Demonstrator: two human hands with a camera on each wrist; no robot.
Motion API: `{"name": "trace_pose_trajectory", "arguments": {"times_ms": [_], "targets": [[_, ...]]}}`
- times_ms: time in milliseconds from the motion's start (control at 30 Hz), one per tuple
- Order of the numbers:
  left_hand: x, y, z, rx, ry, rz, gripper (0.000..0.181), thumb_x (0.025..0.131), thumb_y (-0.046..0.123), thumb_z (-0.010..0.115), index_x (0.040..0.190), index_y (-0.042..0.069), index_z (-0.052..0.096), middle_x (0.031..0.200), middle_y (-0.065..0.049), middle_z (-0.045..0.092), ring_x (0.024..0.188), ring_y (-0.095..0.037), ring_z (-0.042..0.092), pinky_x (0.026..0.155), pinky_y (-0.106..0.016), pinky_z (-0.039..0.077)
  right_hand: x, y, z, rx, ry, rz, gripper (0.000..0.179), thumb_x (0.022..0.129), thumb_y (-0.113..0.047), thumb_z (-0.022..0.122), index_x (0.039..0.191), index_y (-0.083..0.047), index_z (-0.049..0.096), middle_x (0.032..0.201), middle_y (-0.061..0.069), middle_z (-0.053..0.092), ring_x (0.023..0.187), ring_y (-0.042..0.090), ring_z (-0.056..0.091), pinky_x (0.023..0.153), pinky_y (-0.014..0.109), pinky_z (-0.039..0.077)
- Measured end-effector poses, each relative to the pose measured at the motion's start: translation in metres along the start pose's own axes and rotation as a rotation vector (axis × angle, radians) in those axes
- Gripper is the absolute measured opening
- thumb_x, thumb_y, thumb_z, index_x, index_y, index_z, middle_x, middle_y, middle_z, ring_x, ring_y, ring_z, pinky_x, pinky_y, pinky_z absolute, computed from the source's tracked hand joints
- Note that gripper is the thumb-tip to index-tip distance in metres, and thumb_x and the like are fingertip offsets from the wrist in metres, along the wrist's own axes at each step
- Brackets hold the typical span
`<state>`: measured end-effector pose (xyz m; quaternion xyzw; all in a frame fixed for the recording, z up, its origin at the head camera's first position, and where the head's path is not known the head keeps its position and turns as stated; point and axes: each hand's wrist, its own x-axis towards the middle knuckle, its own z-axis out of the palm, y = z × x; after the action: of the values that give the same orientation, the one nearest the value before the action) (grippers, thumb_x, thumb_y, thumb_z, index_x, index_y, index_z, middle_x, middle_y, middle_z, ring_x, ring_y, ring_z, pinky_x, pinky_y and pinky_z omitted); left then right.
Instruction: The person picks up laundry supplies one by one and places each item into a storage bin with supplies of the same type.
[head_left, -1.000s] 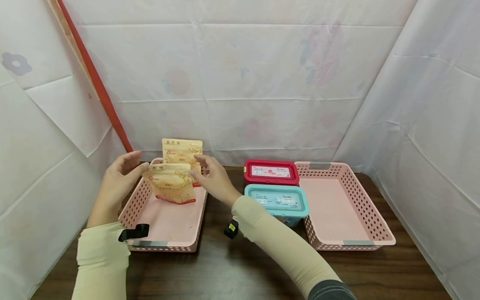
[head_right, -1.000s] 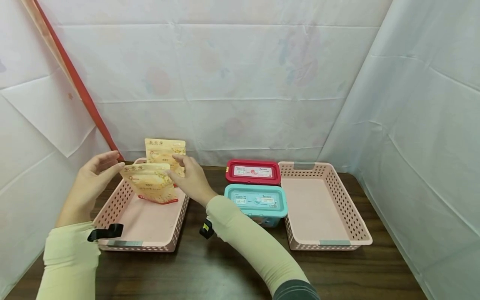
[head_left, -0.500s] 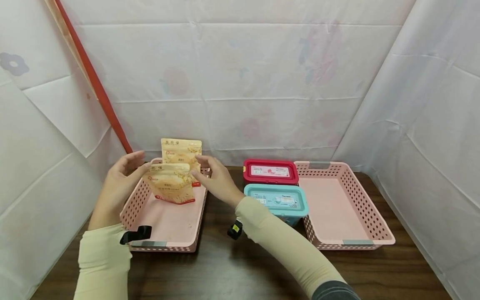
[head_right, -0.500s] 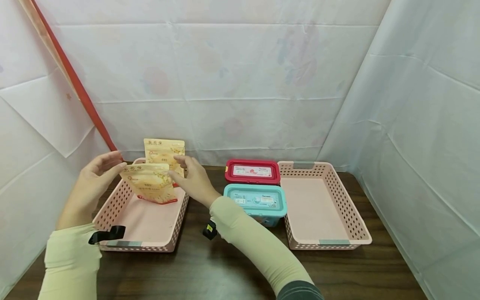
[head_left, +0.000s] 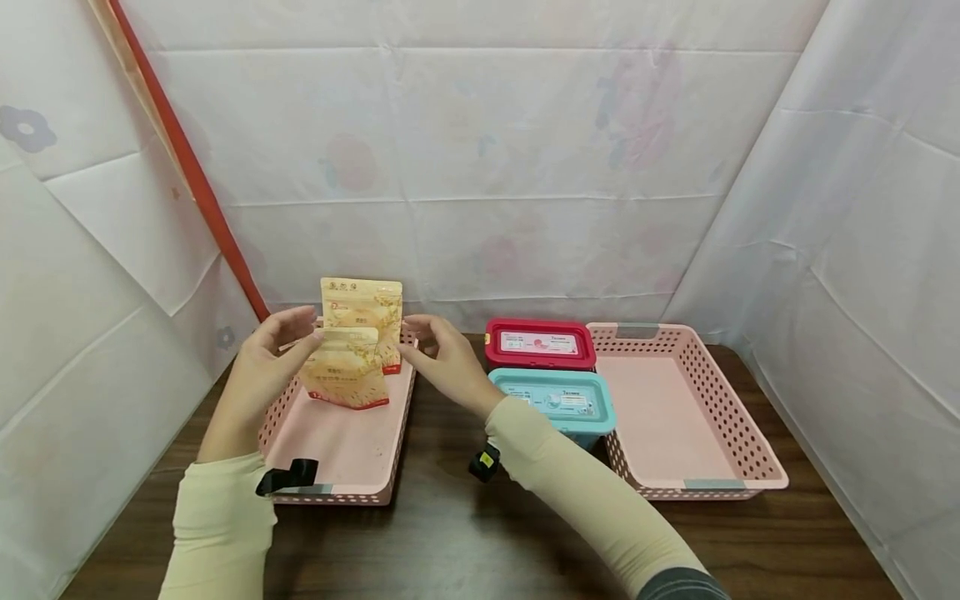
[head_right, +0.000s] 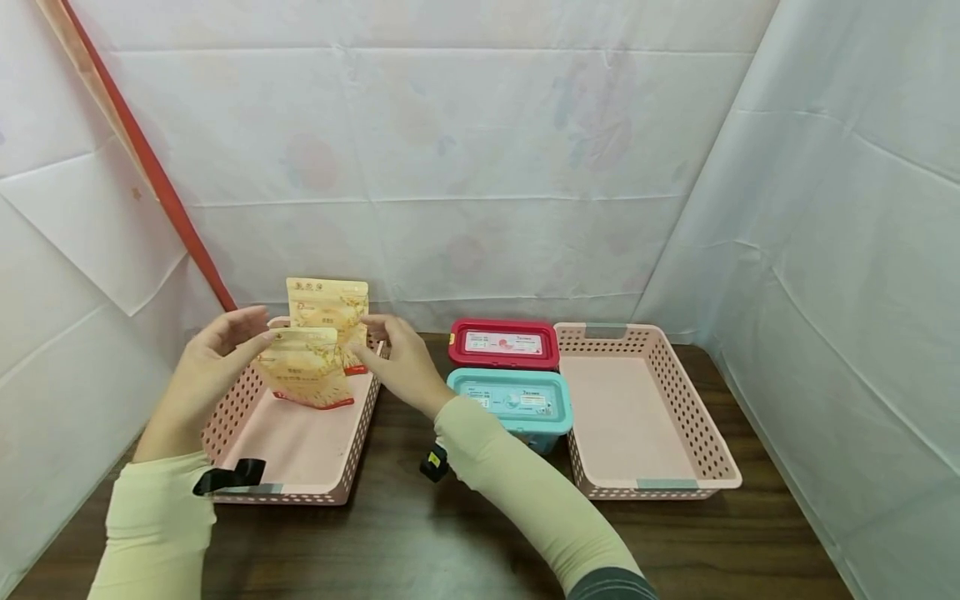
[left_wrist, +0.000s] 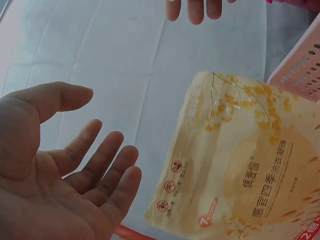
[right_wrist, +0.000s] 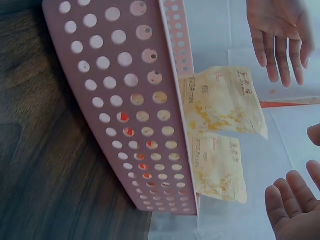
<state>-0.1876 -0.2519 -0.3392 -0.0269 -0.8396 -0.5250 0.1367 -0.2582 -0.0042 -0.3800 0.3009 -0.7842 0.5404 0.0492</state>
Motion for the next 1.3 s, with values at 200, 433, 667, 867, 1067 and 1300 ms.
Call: {"name": "trace_pose_trajectory", "arguments": {"times_ms": [200,433,667,867,1067,1300], "targets": [[-0.001,0.003,0.012,-0.014,0.005,0.055,0.054,0.101,0.032,0.063,0.145,0.004,0.049,0.136,-0.01,0.053,0.122,-0.019,0.049,0.09,-0.013,0.043,-0.006,0.003,-0.009,0.002,0.014,0.024,0.041,0.098,-0.025,0.069,0.136,-0.014,0.057,0.122,0.0,0.061,0.11,0.01,0.057,0.09,0.027,0.052],[-0.005,0.005,0.024,-0.039,-0.037,0.101,0.05,0.101,0.026,0.063,0.143,0.003,0.05,0.136,-0.016,0.053,0.122,-0.022,0.05,0.09,-0.011,0.044,-0.015,0.002,-0.02,0.03,0.003,0.03,0.04,0.099,-0.021,0.066,0.137,-0.011,0.056,0.131,0.008,0.058,0.118,0.02,0.056,0.095,0.036,0.051],[-0.007,0.009,0.034,-0.09,-0.063,0.15,0.044,0.1,0.013,0.064,0.141,0.001,0.052,0.135,-0.016,0.05,0.121,-0.026,0.05,0.091,-0.013,0.044,-0.023,0.005,-0.029,0.025,0.009,0.037,0.042,0.099,-0.025,0.067,0.137,-0.01,0.056,0.13,0.005,0.058,0.121,0.026,0.055,0.095,0.034,0.051],[-0.01,0.012,0.044,-0.111,-0.069,0.115,0.045,0.1,0.017,0.064,0.141,0.002,0.053,0.134,-0.018,0.055,0.123,-0.027,0.051,0.092,-0.015,0.044,-0.031,0.008,-0.035,0.02,0.01,0.046,0.041,0.099,-0.027,0.067,0.135,-0.013,0.057,0.13,0.001,0.058,0.121,0.027,0.054,0.093,0.033,0.051],[-0.015,0.015,0.058,-0.111,-0.095,0.088,0.045,0.1,0.021,0.065,0.14,0.004,0.053,0.134,-0.015,0.058,0.124,-0.027,0.052,0.097,-0.021,0.045,-0.038,0.012,-0.041,0.027,0.016,0.051,0.039,0.098,-0.027,0.068,0.134,-0.013,0.057,0.128,0.001,0.058,0.119,0.023,0.055,0.094,0.037,0.052],[-0.021,0.016,0.08,-0.139,-0.132,0.058,0.043,0.099,0.018,0.066,0.138,0.004,0.055,0.132,-0.017,0.059,0.122,-0.031,0.056,0.088,-0.02,0.05,-0.052,0.018,-0.049,0.024,0.006,0.063,0.039,0.098,-0.025,0.069,0.134,-0.015,0.057,0.127,0.0,0.058,0.119,0.029,0.055,0.093,0.037,0.052]]}}
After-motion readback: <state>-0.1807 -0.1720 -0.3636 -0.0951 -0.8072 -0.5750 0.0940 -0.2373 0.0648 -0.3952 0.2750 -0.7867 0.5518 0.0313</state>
